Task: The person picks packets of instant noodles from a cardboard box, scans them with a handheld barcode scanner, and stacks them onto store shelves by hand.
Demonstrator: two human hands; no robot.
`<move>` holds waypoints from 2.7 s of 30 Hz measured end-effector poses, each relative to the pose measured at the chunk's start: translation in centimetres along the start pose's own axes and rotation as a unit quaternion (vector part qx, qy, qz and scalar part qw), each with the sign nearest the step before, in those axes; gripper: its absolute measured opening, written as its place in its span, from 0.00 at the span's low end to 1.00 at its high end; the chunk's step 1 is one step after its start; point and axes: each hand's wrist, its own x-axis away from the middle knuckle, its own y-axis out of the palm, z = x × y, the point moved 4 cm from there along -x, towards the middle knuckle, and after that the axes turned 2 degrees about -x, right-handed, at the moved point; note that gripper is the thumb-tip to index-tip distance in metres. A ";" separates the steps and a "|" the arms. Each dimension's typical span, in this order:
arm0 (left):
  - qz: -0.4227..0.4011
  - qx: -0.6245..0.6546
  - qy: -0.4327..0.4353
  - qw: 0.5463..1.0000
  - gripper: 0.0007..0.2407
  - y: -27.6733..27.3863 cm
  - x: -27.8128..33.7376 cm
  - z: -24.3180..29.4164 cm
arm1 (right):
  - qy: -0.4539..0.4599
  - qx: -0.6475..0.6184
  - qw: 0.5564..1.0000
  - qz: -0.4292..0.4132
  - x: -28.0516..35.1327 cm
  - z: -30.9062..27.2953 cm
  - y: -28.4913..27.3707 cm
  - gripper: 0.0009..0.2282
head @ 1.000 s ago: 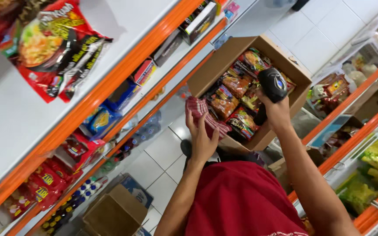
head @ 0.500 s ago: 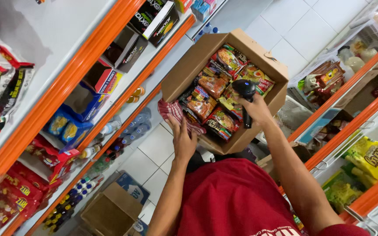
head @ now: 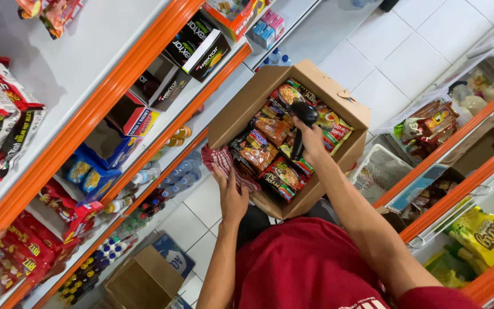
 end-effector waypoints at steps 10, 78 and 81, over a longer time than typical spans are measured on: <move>0.066 -0.107 0.062 0.990 0.35 -1.3 -0.7 8.3 | -0.101 0.120 0.982 -0.107 8.5 -5.5 -0.3 0.13; 0.233 0.754 -0.073 0.610 0.15 -29.5 6.5 -7.0 | -0.328 0.358 0.786 -0.383 37.2 9.3 28.0 0.11; 0.236 0.759 -0.077 0.602 0.15 -29.9 6.6 -8.2 | -0.358 0.372 0.765 -0.384 38.0 9.5 29.4 0.11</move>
